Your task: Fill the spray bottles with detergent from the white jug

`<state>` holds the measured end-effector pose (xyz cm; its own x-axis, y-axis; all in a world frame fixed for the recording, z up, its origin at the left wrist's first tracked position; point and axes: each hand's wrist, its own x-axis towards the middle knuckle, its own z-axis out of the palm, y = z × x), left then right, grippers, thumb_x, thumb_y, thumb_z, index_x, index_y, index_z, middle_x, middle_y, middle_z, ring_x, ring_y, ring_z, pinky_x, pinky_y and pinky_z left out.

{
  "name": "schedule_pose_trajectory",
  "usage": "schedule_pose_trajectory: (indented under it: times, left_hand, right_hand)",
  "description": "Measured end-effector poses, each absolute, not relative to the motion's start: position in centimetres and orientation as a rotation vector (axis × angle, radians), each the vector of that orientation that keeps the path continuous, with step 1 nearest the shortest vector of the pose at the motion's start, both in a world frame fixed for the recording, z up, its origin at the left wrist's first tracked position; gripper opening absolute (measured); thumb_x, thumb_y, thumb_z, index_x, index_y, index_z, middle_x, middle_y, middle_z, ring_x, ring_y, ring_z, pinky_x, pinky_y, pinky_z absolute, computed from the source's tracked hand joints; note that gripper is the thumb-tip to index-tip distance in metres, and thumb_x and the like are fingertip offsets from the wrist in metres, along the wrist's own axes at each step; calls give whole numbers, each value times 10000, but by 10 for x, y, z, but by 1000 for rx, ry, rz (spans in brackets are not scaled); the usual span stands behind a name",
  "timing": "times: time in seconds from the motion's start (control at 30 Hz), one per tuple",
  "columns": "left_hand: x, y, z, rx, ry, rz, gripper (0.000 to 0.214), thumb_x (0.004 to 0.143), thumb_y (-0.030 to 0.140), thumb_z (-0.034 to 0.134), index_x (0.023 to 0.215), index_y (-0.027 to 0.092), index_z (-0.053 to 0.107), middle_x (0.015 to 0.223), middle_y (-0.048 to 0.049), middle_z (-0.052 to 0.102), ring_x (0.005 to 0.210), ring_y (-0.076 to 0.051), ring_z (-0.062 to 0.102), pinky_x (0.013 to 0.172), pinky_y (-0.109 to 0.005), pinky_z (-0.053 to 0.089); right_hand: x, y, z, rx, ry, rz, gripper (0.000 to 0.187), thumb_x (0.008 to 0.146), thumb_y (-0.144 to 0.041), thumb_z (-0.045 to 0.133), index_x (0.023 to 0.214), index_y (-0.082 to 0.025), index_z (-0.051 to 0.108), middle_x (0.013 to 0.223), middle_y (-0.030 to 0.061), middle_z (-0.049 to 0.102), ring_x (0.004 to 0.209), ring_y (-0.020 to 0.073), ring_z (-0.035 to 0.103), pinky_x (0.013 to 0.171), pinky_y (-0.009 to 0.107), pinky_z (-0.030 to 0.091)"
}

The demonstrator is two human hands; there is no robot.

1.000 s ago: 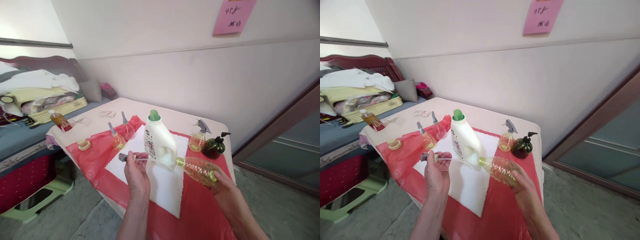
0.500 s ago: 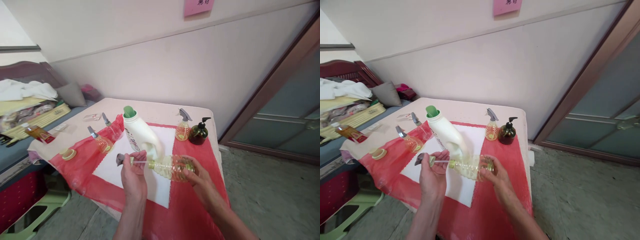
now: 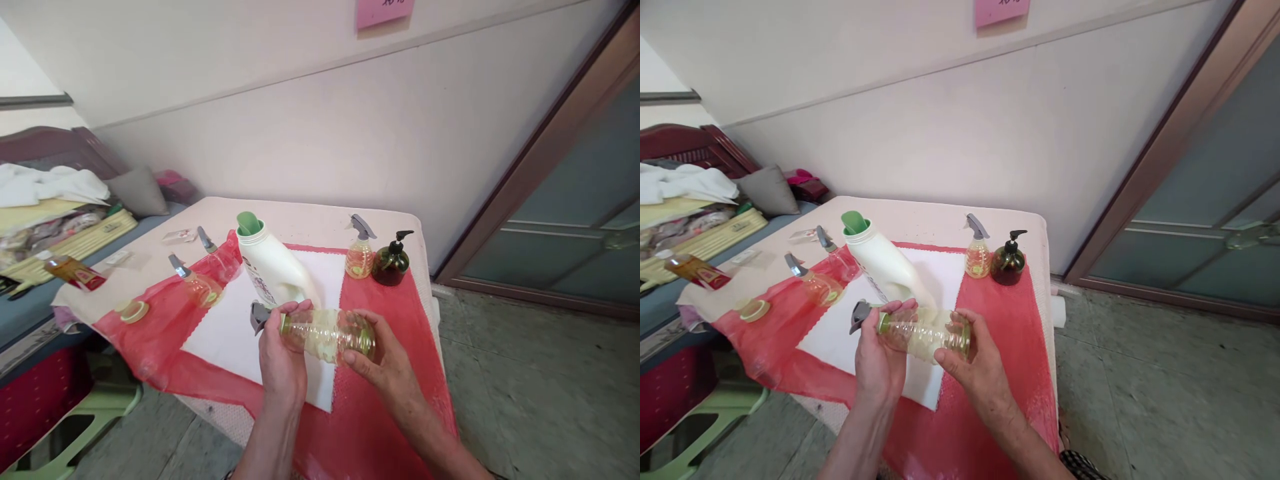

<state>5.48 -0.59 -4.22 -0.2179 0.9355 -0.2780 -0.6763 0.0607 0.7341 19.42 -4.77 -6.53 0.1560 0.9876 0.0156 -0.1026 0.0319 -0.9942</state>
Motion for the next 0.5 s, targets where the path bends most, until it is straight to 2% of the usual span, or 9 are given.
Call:
schedule_pose_trajectory:
  times: [0.13, 0.27, 0.4, 0.43, 0.5]
  left_hand:
    - [57, -7, -42, 399, 944, 1555, 340, 797, 471, 587, 898, 149, 636, 982, -137, 716, 951, -254, 670, 868, -392, 464]
    - [57, -8, -42, 472, 925, 1594, 274, 803, 429, 584, 851, 164, 629, 914, -111, 723, 943, -250, 669, 869, -395, 462]
    - [55, -8, -43, 505, 907, 1620, 234, 808, 410, 572, 779, 179, 590, 879, -88, 718, 915, -238, 668, 851, -388, 460]
    - [53, -7, -42, 495, 916, 1632, 233, 803, 410, 574, 764, 180, 580, 866, -82, 716, 902, -234, 668, 853, -388, 459]
    - [49, -4, -40, 455, 935, 1651, 237, 790, 413, 581, 744, 182, 563, 845, -74, 711, 876, -228, 668, 852, -391, 460]
  right_hand:
    - [194, -47, -65, -1199, -1016, 1141, 547, 675, -491, 755, 1103, -241, 524, 1114, 58, 605, 989, 216, 587, 793, 313, 519]
    - [196, -46, -71, -1171, -1038, 1268, 460, 800, -562, 612, 1080, -197, 592, 1012, 70, 651, 886, 210, 608, 750, 334, 523]
    - [199, -47, -74, -1088, -1019, 1447, 534, 888, -598, 469, 1224, -197, 574, 1130, 108, 635, 1002, 251, 605, 784, 380, 526]
    - [200, -48, -74, -1052, -1011, 1503, 558, 884, -598, 479, 1277, -207, 541, 1187, 114, 614, 1051, 263, 593, 799, 389, 524]
    - [202, -49, -71, -987, -977, 1609, 657, 823, -551, 610, 1381, -254, 432, 1295, 108, 554, 1123, 274, 565, 843, 405, 514]
